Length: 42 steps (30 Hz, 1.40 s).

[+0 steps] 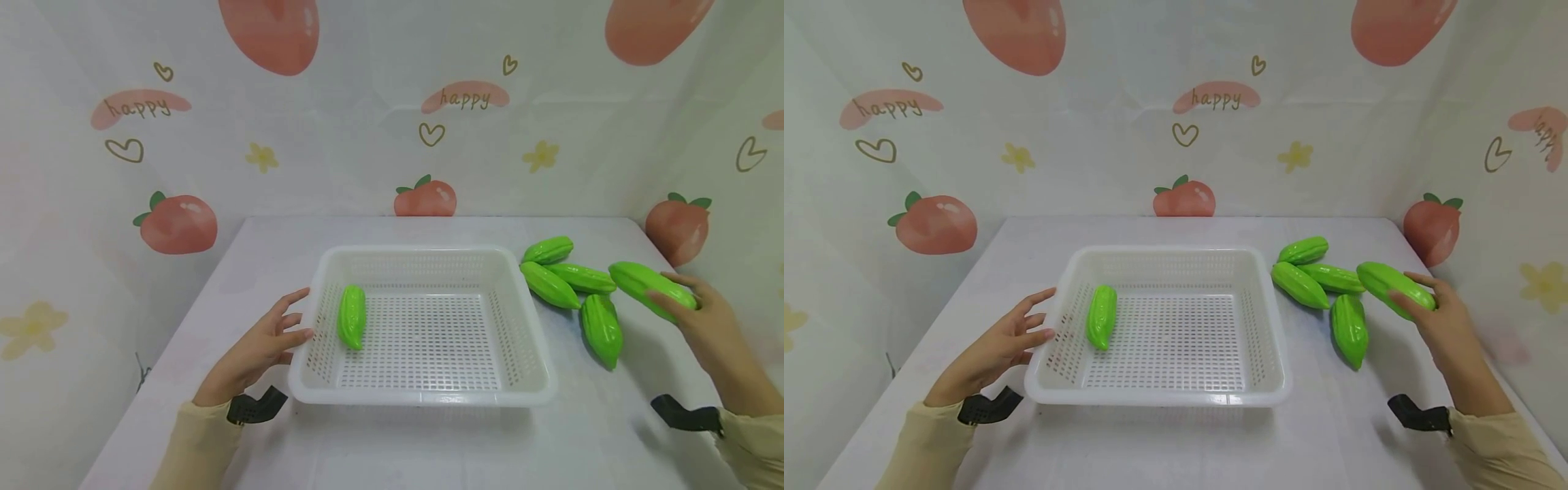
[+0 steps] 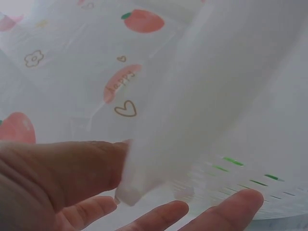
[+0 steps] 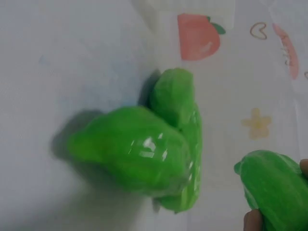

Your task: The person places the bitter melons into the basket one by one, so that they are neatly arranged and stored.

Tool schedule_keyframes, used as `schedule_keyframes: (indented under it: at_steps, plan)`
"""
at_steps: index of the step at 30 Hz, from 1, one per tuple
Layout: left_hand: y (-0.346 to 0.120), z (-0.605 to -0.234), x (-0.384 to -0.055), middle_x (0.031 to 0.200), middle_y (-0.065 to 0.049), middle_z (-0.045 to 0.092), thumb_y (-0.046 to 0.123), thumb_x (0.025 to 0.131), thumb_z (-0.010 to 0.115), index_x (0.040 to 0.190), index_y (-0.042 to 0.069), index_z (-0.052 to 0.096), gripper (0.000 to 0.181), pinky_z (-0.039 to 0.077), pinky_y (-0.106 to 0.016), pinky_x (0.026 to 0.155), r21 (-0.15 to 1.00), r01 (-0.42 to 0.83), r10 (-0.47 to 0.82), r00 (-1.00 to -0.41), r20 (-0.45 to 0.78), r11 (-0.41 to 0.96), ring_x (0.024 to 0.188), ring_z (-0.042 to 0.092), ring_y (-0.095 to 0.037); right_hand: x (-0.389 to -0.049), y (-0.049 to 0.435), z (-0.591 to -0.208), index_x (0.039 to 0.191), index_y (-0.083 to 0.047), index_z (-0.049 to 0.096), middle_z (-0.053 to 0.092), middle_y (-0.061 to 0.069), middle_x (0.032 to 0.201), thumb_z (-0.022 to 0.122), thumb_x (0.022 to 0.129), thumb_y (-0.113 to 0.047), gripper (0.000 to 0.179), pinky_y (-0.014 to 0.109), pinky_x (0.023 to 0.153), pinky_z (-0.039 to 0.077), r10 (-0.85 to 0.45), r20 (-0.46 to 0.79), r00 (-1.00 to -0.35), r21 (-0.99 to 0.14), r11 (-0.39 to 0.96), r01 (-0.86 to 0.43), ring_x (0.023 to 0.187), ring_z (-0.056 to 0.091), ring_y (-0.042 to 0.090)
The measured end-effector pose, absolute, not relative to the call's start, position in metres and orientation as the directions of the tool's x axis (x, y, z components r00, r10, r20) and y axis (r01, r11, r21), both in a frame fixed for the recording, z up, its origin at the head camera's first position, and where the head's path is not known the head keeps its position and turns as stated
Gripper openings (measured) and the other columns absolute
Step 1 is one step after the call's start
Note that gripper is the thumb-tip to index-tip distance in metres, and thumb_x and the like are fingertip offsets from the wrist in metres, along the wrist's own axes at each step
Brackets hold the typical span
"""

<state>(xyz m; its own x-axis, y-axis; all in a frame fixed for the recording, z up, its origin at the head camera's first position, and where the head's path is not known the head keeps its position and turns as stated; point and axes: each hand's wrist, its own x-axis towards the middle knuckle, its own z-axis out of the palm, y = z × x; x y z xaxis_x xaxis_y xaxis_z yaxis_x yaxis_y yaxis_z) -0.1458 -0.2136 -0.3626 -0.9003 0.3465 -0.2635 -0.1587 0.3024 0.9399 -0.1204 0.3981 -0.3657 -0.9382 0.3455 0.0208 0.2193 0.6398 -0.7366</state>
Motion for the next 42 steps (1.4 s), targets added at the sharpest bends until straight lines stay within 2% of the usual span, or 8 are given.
schedule_keyframes:
  at_steps: [2,5,10,13,17,22,29,42]
  plan:
    - [-0.213,-0.363,-0.146,0.144,-0.022,0.042,0.020,0.093,0.065,0.155,0.026,0.010,0.083,0.057,-0.048,0.081,0.940,-0.156,0.350,-0.899,-0.262,0.303,0.104,0.065,-0.032,-0.122,0.394,-0.364,0.151,-0.020,0.034,0.042,0.002,0.114,0.059,0.094,-0.041,0.066,0.014,0.062,0.035,0.328,0.039,-0.944,-0.755,0.628,0.187,0.084,0.038,0.002]
    - [-0.213,-0.362,-0.146,0.144,-0.022,0.042,0.019,0.093,0.065,0.155,0.026,0.011,0.082,0.057,-0.048,0.081,0.941,-0.153,0.354,-0.899,-0.259,0.302,0.104,0.065,-0.032,-0.125,0.388,-0.360,0.141,-0.037,0.042,0.042,-0.012,0.105,0.061,0.094,-0.037,0.051,0.012,0.064,0.035,0.298,0.060,-0.953,-0.796,0.591,0.134,0.084,0.040,-0.001]
    - [-0.214,-0.361,-0.145,0.143,-0.022,0.043,0.018,0.093,0.064,0.154,0.026,0.011,0.081,0.057,-0.048,0.081,0.944,-0.149,0.363,-0.897,-0.254,0.294,0.104,0.065,-0.032,-0.131,0.373,-0.348,0.120,-0.046,0.047,0.045,-0.016,0.099,0.063,0.094,-0.027,0.036,0.006,0.066,0.037,0.240,0.106,-0.965,-0.847,0.530,0.039,0.080,0.045,-0.005]
    - [-0.214,-0.362,-0.145,0.143,-0.022,0.043,0.018,0.093,0.064,0.154,0.027,0.012,0.081,0.057,-0.048,0.080,0.945,-0.152,0.363,-0.896,-0.255,0.290,0.104,0.065,-0.032,-0.135,0.361,-0.339,0.115,-0.044,0.047,0.049,-0.017,0.097,0.064,0.093,-0.021,0.036,0.005,0.066,0.038,0.217,0.134,-0.967,-0.862,0.507,-0.006,0.079,0.047,-0.006]
    - [-0.214,-0.363,-0.146,0.142,-0.022,0.044,0.018,0.093,0.065,0.154,0.027,0.012,0.082,0.057,-0.049,0.080,0.945,-0.153,0.361,-0.897,-0.255,0.289,0.104,0.065,-0.032,-0.139,0.343,-0.329,0.115,-0.040,0.048,0.048,-0.015,0.101,0.064,0.093,-0.015,0.037,0.005,0.069,0.040,0.190,0.166,-0.968,-0.875,0.481,-0.056,0.084,0.047,-0.002]
    - [-0.214,-0.364,-0.146,0.142,-0.022,0.044,0.019,0.093,0.065,0.154,0.027,0.012,0.082,0.057,-0.048,0.080,0.946,-0.149,0.365,-0.896,-0.253,0.288,0.105,0.064,-0.032,-0.145,0.321,-0.317,0.118,-0.038,0.050,0.048,-0.015,0.103,0.066,0.092,-0.016,0.038,0.006,0.069,0.041,0.175,0.186,-0.967,-0.875,0.478,-0.082,0.089,0.046,0.002]
    - [-0.215,-0.364,-0.146,0.141,-0.023,0.045,0.019,0.093,0.064,0.154,0.027,0.012,0.080,0.057,-0.048,0.081,0.948,-0.140,0.376,-0.894,-0.245,0.284,0.105,0.064,-0.032,-0.151,0.293,-0.304,0.121,-0.031,0.049,0.051,-0.015,0.108,0.069,0.090,-0.015,0.041,0.005,0.072,0.046,0.118,0.220,-0.968,-0.870,0.473,-0.140,0.092,0.051,0.001]
    - [-0.214,-0.364,-0.145,0.142,-0.022,0.044,0.020,0.092,0.066,0.154,0.026,0.012,0.082,0.057,-0.048,0.081,0.943,-0.149,0.355,-0.899,-0.255,0.298,0.105,0.064,-0.032,-0.163,0.254,-0.290,0.123,-0.026,0.046,0.059,-0.011,0.100,0.071,0.088,-0.012,0.045,0.013,0.069,0.050,-0.024,0.230,-0.973,-0.878,0.425,-0.218,0.081,0.058,0.003]
